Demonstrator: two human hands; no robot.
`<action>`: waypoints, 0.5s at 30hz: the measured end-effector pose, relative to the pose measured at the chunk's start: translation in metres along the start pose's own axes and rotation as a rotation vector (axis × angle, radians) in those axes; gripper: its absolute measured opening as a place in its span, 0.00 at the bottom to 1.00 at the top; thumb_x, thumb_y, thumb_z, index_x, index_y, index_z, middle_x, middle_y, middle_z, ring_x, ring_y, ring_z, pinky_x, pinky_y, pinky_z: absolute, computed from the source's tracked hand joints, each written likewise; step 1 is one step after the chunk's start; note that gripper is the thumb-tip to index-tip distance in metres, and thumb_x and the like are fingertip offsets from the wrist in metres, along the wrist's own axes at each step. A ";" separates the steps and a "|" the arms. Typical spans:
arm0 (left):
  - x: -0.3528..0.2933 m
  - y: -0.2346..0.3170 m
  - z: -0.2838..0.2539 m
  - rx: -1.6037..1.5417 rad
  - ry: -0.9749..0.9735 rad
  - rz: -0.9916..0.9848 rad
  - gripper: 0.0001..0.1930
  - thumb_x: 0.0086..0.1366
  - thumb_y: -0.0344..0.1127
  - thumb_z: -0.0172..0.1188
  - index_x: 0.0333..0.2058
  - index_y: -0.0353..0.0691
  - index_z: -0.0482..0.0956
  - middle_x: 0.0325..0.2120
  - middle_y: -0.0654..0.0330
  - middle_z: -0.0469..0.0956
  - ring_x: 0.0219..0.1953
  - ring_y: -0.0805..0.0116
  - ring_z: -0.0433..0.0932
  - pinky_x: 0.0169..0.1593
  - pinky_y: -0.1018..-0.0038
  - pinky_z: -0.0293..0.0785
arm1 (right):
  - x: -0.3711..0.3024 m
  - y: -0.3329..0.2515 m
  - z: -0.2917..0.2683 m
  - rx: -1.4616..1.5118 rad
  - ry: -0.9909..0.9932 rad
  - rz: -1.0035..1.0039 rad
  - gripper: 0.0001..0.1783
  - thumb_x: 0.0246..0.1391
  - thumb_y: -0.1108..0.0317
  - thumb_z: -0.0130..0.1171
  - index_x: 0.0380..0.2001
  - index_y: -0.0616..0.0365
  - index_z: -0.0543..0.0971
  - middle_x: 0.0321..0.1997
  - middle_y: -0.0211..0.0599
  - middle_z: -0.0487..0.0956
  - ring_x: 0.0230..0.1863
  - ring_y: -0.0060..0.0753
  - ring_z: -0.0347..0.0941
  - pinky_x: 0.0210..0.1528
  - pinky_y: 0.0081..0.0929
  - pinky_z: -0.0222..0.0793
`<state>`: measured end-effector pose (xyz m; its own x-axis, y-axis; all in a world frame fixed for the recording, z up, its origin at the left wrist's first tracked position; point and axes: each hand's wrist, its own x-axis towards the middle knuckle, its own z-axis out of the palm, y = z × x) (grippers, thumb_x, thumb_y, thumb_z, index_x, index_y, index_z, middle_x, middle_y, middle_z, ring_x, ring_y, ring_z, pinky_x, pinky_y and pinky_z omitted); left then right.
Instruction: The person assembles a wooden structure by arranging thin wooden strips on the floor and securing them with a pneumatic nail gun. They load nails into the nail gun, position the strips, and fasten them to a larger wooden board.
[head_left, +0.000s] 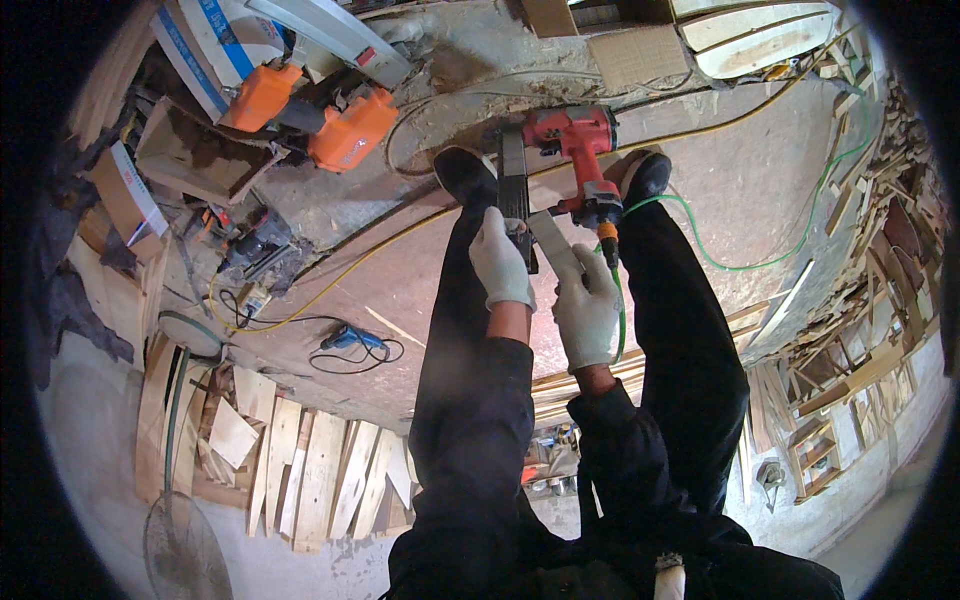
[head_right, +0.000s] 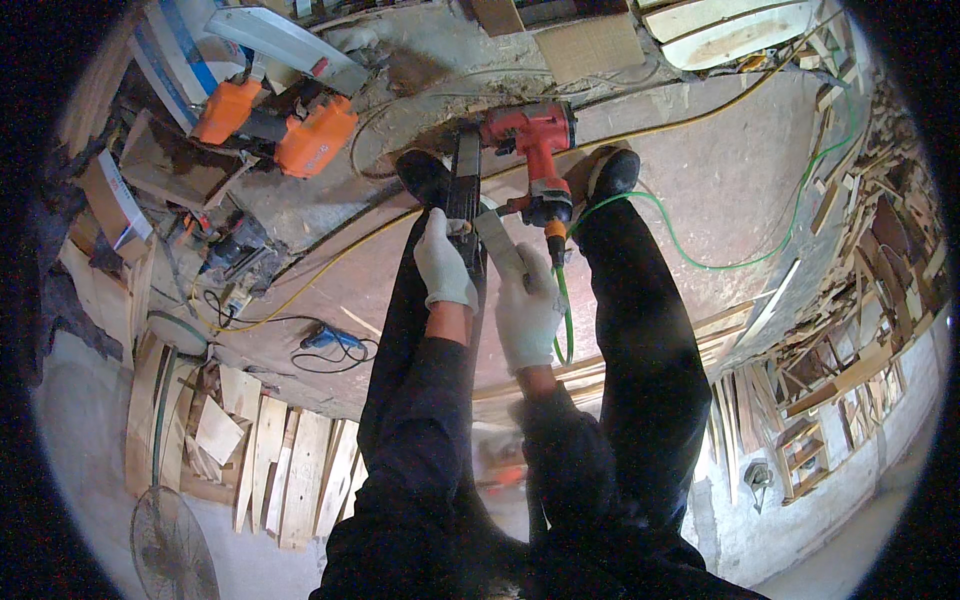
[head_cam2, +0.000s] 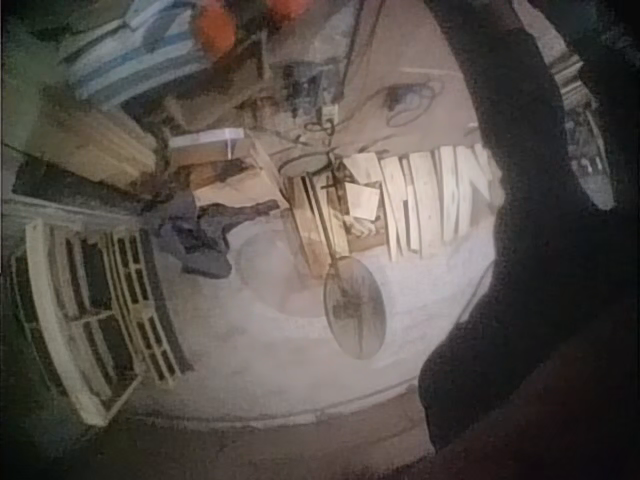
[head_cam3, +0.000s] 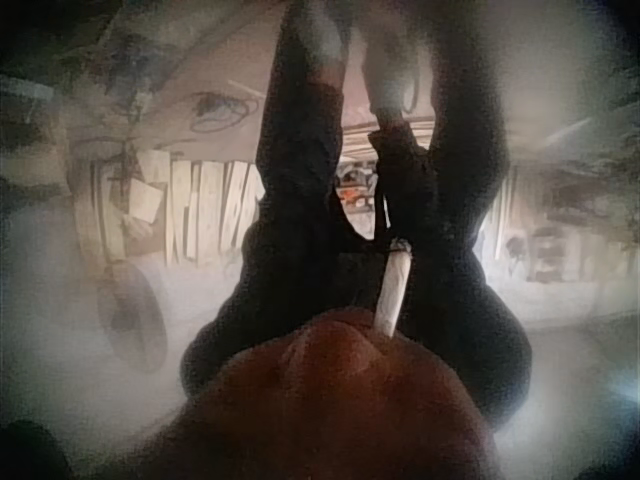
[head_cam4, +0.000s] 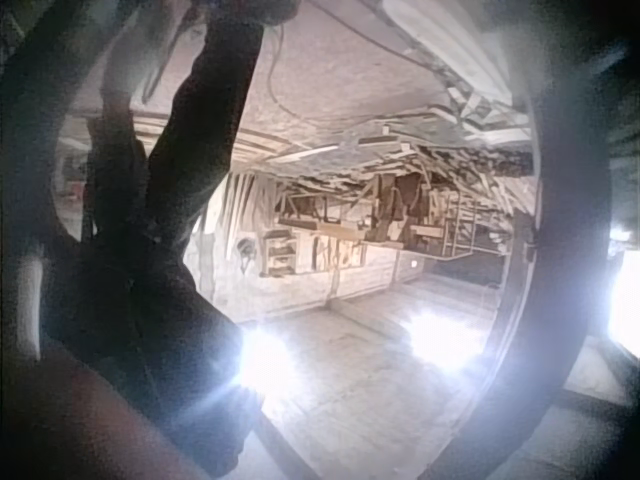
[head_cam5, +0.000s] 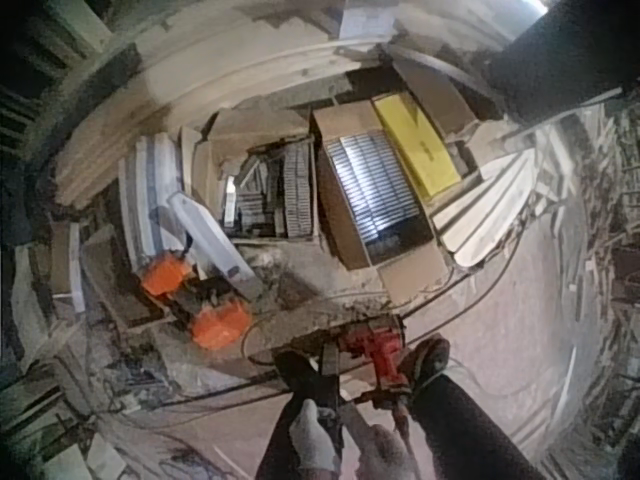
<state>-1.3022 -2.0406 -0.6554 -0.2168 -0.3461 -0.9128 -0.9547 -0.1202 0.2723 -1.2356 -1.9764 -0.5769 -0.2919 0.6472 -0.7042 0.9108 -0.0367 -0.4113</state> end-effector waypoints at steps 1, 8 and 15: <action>0.000 0.000 0.000 -0.005 0.002 0.016 0.25 0.72 0.51 0.55 0.22 0.37 0.80 0.21 0.64 0.78 0.23 0.75 0.73 0.31 0.75 0.67 | 0.004 -0.001 0.002 -0.025 -0.027 -0.050 0.15 0.63 0.70 0.56 0.51 0.63 0.80 0.26 0.30 0.76 0.23 0.18 0.72 0.24 0.21 0.67; 0.011 -0.002 -0.002 -0.141 -0.023 -0.136 0.23 0.72 0.50 0.56 0.23 0.38 0.80 0.21 0.66 0.77 0.22 0.76 0.73 0.28 0.75 0.67 | 0.042 -0.008 0.030 0.002 -0.018 -0.025 0.14 0.63 0.68 0.53 0.47 0.62 0.81 0.41 0.50 0.83 0.44 0.53 0.81 0.47 0.39 0.74; 0.015 -0.013 0.002 -0.158 -0.029 -0.124 0.22 0.72 0.49 0.57 0.25 0.37 0.81 0.22 0.65 0.79 0.24 0.75 0.74 0.30 0.75 0.69 | 0.054 -0.005 0.037 0.004 -0.071 -0.039 0.17 0.64 0.66 0.53 0.48 0.68 0.81 0.37 0.45 0.83 0.37 0.37 0.80 0.41 0.32 0.74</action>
<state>-1.2933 -2.0423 -0.6735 -0.1072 -0.2932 -0.9500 -0.9311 -0.3054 0.1993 -1.2668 -1.9694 -0.6337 -0.3473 0.5923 -0.7270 0.8972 -0.0158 -0.4414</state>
